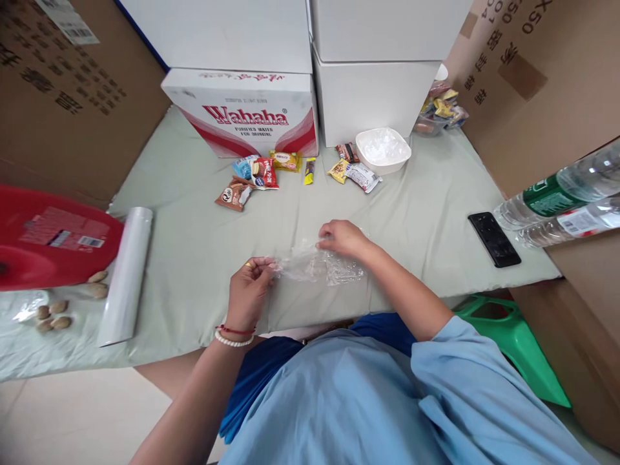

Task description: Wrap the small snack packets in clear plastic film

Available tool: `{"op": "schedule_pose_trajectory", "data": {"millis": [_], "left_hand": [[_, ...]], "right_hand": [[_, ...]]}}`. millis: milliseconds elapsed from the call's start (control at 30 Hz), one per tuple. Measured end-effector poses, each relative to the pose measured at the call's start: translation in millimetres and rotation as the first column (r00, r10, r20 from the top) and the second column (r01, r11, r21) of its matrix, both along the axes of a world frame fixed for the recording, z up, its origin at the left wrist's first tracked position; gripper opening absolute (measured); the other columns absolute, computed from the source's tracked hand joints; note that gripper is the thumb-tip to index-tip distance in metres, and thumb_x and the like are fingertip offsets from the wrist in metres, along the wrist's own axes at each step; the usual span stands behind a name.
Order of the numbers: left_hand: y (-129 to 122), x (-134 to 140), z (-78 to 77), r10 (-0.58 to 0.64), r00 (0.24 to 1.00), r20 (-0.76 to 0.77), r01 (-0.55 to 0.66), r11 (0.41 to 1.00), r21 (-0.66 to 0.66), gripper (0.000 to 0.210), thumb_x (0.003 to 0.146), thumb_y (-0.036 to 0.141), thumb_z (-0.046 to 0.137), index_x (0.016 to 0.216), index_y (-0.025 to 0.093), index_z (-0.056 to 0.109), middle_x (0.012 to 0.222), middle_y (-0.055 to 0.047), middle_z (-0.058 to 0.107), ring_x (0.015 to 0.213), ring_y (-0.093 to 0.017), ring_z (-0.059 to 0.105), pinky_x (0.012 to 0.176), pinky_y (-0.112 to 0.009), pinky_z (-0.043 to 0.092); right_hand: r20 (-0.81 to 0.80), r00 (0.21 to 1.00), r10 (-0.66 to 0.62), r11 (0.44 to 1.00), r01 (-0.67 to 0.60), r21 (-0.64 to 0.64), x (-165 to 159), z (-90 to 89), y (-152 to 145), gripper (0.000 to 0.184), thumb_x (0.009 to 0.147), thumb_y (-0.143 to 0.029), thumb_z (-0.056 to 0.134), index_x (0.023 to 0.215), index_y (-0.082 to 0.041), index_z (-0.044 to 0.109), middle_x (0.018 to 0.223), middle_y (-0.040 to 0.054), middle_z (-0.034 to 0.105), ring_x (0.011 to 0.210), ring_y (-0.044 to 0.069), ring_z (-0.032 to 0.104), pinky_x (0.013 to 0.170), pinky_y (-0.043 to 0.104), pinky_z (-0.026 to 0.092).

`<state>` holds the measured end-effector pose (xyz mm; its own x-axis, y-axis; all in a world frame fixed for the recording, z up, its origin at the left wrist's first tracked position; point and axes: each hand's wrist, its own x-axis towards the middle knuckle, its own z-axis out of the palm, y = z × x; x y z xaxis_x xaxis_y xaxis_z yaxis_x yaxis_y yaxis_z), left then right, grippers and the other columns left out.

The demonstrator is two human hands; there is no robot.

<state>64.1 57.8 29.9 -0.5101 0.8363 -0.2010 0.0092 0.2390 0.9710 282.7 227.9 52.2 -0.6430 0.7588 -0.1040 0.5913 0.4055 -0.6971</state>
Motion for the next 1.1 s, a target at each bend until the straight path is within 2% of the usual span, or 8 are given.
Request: {"op": "schedule_pose_trajectory", "data": {"millis": [67,233,433,533,733,833,967,1100], "left_hand": [[1.4,-2.2,0.9,0.008,1.0,0.013,-0.008,1.0,-0.007,0.028,0.074,0.044,0.077,0.086,0.02,0.068,0.081,-0.002,0.069,0.071,-0.015,0.06,0.059,-0.025,0.047],[11.2,-4.0,2.0,0.053,0.997,0.048,-0.052,0.998,-0.018,0.03,0.074,0.046,0.075,0.088,0.021,0.064,0.076,-0.001,0.067,0.068,-0.017,0.063,0.049,-0.023,0.048],[35.7,-5.5,5.0,0.101,0.943,0.316,-0.114,0.993,0.021,0.032,0.07,0.036,0.079,0.088,0.02,0.058,0.078,-0.002,0.07,0.069,-0.016,0.07,0.055,-0.022,0.053],[48.8,-11.1,6.0,0.094,0.911,0.401,-0.122,0.991,0.045,0.032,0.068,0.032,0.08,0.085,0.02,0.056,0.076,0.0,0.069,0.071,-0.015,0.07,0.064,-0.026,0.06],[71.1,-22.1,1.7,0.069,0.881,0.468,-0.11,0.992,0.061,0.032,0.064,0.024,0.08,0.082,0.021,0.055,0.074,0.004,0.063,0.075,-0.013,0.069,0.08,-0.033,0.065],[73.9,-24.4,-0.5,0.04,0.885,0.463,-0.07,0.996,0.048,0.033,0.064,0.024,0.082,0.081,0.02,0.055,0.077,0.002,0.065,0.077,-0.015,0.07,0.079,-0.033,0.064],[69.8,-24.1,-1.8,0.011,0.897,0.442,-0.033,0.998,0.044,0.033,0.065,0.027,0.084,0.08,0.019,0.056,0.078,0.0,0.067,0.078,-0.015,0.071,0.081,-0.033,0.064],[65.3,-22.4,-2.0,0.009,0.902,0.431,-0.034,0.998,0.05,0.033,0.065,0.027,0.085,0.08,0.019,0.056,0.078,0.0,0.068,0.077,-0.015,0.071,0.083,-0.033,0.064]], "right_hand": [[-0.005,1.0,0.02,0.999,-0.02,0.028,-2.6,3.5,1.6,0.003,0.089,-0.022,0.077,0.086,-0.019,0.077,0.089,0.002,0.071,0.074,0.014,0.06,0.073,0.026,0.044],[-0.241,0.97,-0.023,0.964,0.086,0.253,14.4,27.8,-5.2,0.017,0.098,-0.033,0.067,0.088,-0.02,0.072,0.089,0.0037,0.068,0.071,0.015,0.059,0.071,0.029,0.047],[-0.354,0.935,0.028,0.769,0.206,0.605,48.3,68.8,-68.5,0.012,0.105,-0.03,0.06,0.101,-0.028,0.071,0.104,0.0085,0.074,0.091,0.023,0.069,0.077,0.037,0.055],[-0.296,0.949,0.108,0.679,0.147,0.719,59.4,55.7,-120.1,0.02,0.099,-0.017,0.066,0.11,-0.033,0.072,0.103,0.0057,0.077,0.079,0.02,0.068,0.069,0.035,0.054],[-0.168,0.944,0.283,0.766,-0.117,0.632,57.0,4.7,-182.7,0.02,0.099,-0.013,0.062,0.107,-0.028,0.073,0.097,0.0051,0.077,0.07,0.019,0.064,0.059,0.035,0.051],[-0.286,0.945,0.161,0.806,0.042,0.59,55.1,14.2,-165.4,0.018,0.101,-0.017,0.061,0.111,-0.028,0.071,0.098,0.0064,0.076,0.079,0.022,0.066,0.07,0.039,0.054],[-0.387,0.895,-0.221,0.782,0.4,0.478,55.1,35.8,-90.1,0.031,0.104,-0.038,0.064,0.133,-0.03,0.064,0.115,0.0095,0.074,0.109,0.03,0.063,0.101,0.052,0.051],[-0.225,0.953,-0.204,0.92,0.265,0.289,40.4,28.6,-6.4,0.063,0.089,-0.061,0.078,0.138,-0.024,0.066,0.12,0.0128,0.074,0.131,0.035,0.055,0.113,0.054,0.046]]}}
